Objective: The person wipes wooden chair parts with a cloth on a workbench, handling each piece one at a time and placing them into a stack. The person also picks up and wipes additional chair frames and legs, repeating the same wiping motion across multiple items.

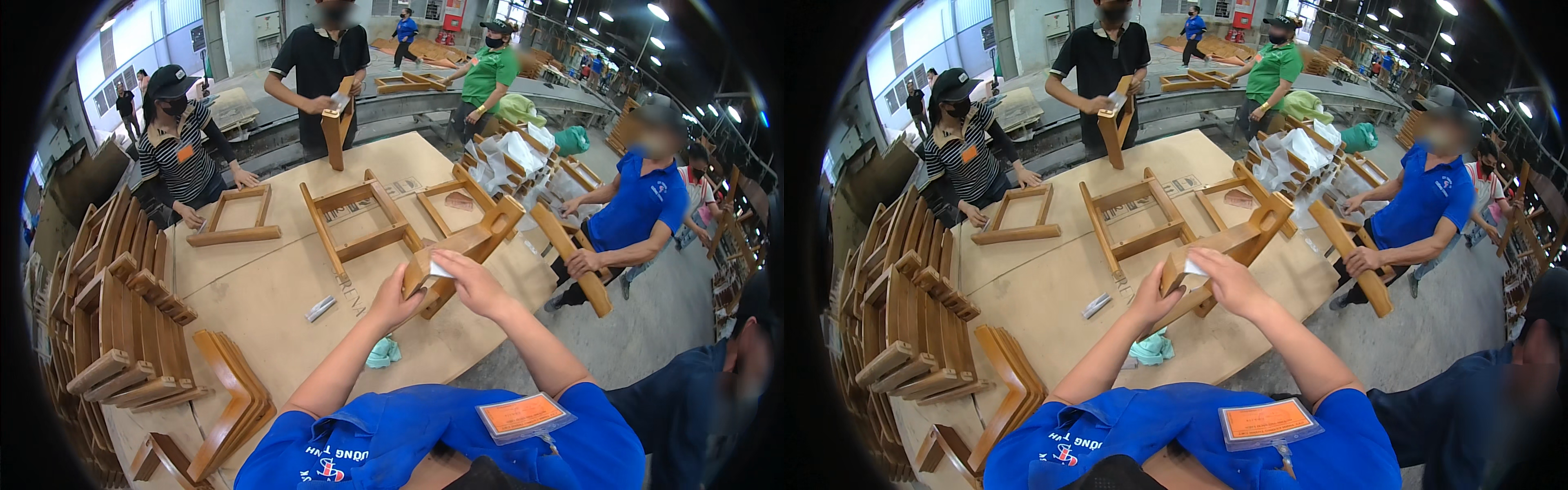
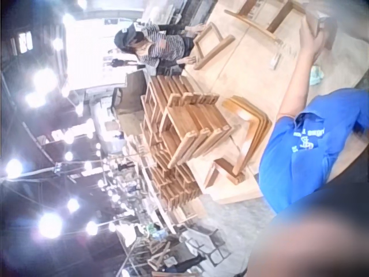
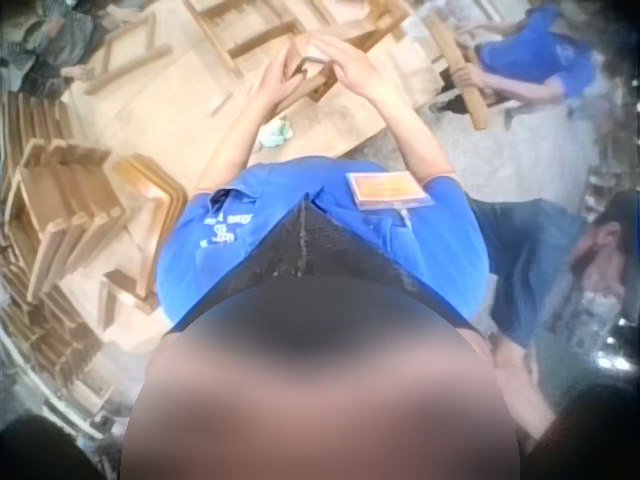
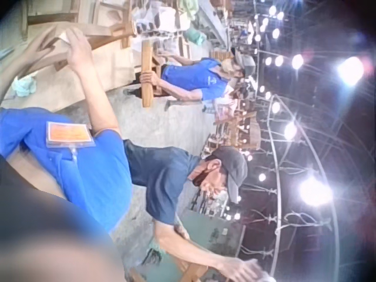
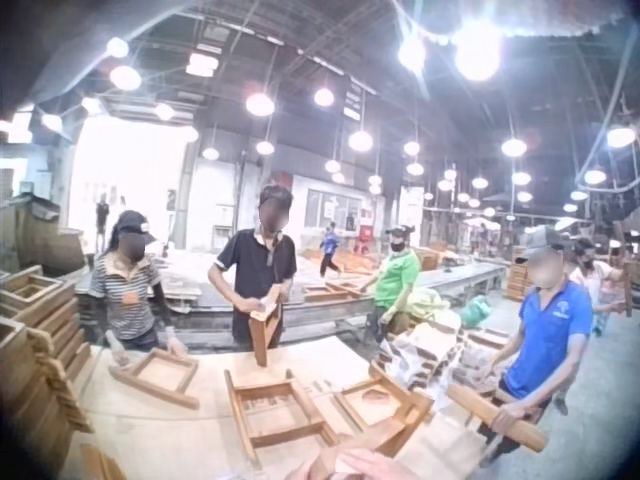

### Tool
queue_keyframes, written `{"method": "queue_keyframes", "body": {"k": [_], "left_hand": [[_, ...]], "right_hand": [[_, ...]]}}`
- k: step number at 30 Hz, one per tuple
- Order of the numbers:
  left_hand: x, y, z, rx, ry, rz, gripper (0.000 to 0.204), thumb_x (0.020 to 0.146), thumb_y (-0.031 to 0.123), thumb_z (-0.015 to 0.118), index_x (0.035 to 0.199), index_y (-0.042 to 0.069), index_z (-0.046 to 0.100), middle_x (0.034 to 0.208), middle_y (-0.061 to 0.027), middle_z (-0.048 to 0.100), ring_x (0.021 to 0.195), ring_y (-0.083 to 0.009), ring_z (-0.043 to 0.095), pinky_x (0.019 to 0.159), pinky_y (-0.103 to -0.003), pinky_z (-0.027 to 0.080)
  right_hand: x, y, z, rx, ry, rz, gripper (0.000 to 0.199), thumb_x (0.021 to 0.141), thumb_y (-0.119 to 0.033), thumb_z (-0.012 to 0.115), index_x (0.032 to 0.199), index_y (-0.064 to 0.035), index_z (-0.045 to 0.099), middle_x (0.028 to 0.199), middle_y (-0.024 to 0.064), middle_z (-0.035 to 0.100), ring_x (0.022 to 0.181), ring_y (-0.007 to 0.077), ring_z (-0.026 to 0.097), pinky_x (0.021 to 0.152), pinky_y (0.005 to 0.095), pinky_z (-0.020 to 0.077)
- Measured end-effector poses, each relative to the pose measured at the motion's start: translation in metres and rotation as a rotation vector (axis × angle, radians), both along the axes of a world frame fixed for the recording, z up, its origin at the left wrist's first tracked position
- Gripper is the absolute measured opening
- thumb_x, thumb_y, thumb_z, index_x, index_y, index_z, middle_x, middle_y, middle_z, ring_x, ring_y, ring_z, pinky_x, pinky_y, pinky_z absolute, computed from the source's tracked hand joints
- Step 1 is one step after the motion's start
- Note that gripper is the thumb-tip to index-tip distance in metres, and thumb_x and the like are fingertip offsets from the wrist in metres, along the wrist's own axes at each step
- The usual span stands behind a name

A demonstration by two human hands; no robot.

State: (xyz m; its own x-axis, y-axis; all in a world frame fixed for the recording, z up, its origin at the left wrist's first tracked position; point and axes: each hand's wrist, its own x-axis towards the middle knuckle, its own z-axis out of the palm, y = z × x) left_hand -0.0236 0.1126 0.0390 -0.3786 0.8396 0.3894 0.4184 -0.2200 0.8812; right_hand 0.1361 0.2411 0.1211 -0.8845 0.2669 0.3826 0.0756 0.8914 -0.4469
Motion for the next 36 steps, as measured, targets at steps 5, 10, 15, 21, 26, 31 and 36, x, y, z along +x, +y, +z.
{"method": "queue_keyframes", "body": {"k": [5,10,15,21,26,31,36], "left_hand": [[0.005,-0.015,0.005,0.002,0.006,0.037,0.043,0.078,0.015,0.071,0.115,0.003,0.053,0.094,-0.017,0.066,0.089,-0.0301,0.066,0.077,-0.035,0.051],[0.002,-0.012,-0.006,0.001,0.093,0.07,0.043,0.077,0.012,0.073,0.114,0.003,0.053,0.093,-0.0167,0.065,0.087,-0.0278,0.066,0.076,-0.035,0.051],[-0.004,-0.038,-0.016,-0.095,-0.127,-0.018,0.042,0.079,0.011,0.072,0.115,0.002,0.051,0.099,-0.0136,0.062,0.09,-0.0208,0.06,0.079,-0.031,0.048],[0.006,-0.039,-0.014,-0.021,0.015,-0.031,0.045,0.078,0.01,0.073,0.117,0.002,0.051,0.099,-0.0124,0.062,0.089,-0.0195,0.061,0.079,-0.031,0.049],[0.003,-0.046,0.012,-0.01,0.053,-0.021,0.042,0.077,0.016,0.076,0.111,0.001,0.057,0.092,-0.0117,0.064,0.086,-0.0198,0.063,0.078,-0.032,0.05],[-0.02,-0.07,0.077,-0.059,0.256,-0.042,0.039,0.077,0.028,0.073,0.104,0.002,0.061,0.093,-0.0184,0.065,0.087,-0.0366,0.062,0.073,-0.04,0.049],[0.014,-0.075,0.078,-0.296,0.678,-0.041,0.033,0.073,0.02,0.071,0.097,0.003,0.055,0.092,-0.015,0.061,0.09,-0.0343,0.06,0.073,-0.045,0.048]], "right_hand": [[0.005,-0.012,-0.013,0.054,-0.041,-0.351,0.053,0.074,0.009,0.044,0.126,0.0032,0.05,0.132,0.0227,0.05,0.124,0.0372,0.046,0.105,0.0404,0.038],[0.001,-0.037,-0.036,0.135,0.147,0.028,0.053,0.074,0.009,0.045,0.127,0.0036,0.049,0.132,0.0227,0.049,0.126,0.0367,0.045,0.107,0.0411,0.0356],[0.024,0.026,-0.046,0.048,-0.006,-0.298,0.044,0.086,0.006,0.038,0.128,0.0002,0.05,0.133,0.0214,0.049,0.127,0.0354,0.044,0.108,0.0373,0.0351],[0.019,-0.02,-0.045,0.133,0.023,-0.208,0.044,0.083,0.005,0.043,0.126,0.0038,0.05,0.131,0.0246,0.049,0.125,0.0375,0.045,0.107,0.0401,0.0355],[0.024,-0.041,-0.023,0.001,0.083,-0.186,0.05,0.075,0.01,0.044,0.124,0.0021,0.052,0.131,0.0244,0.049,0.125,0.0372,0.045,0.108,0.0406,0.0349],[0.075,0.027,-0.039,-0.459,0.226,-0.328,0.05,0.088,0.007,0.036,0.136,-0.0002,0.045,0.139,0.0129,0.048,0.123,0.0235,0.05,0.106,0.0333,0.0356],[0.082,0.016,-0.082,-0.708,0.238,-0.248,0.047,0.092,0.002,0.039,0.139,0.0005,0.041,0.138,0.0112,0.047,0.117,0.0194,0.053,0.1,0.0307,0.0407]]}}
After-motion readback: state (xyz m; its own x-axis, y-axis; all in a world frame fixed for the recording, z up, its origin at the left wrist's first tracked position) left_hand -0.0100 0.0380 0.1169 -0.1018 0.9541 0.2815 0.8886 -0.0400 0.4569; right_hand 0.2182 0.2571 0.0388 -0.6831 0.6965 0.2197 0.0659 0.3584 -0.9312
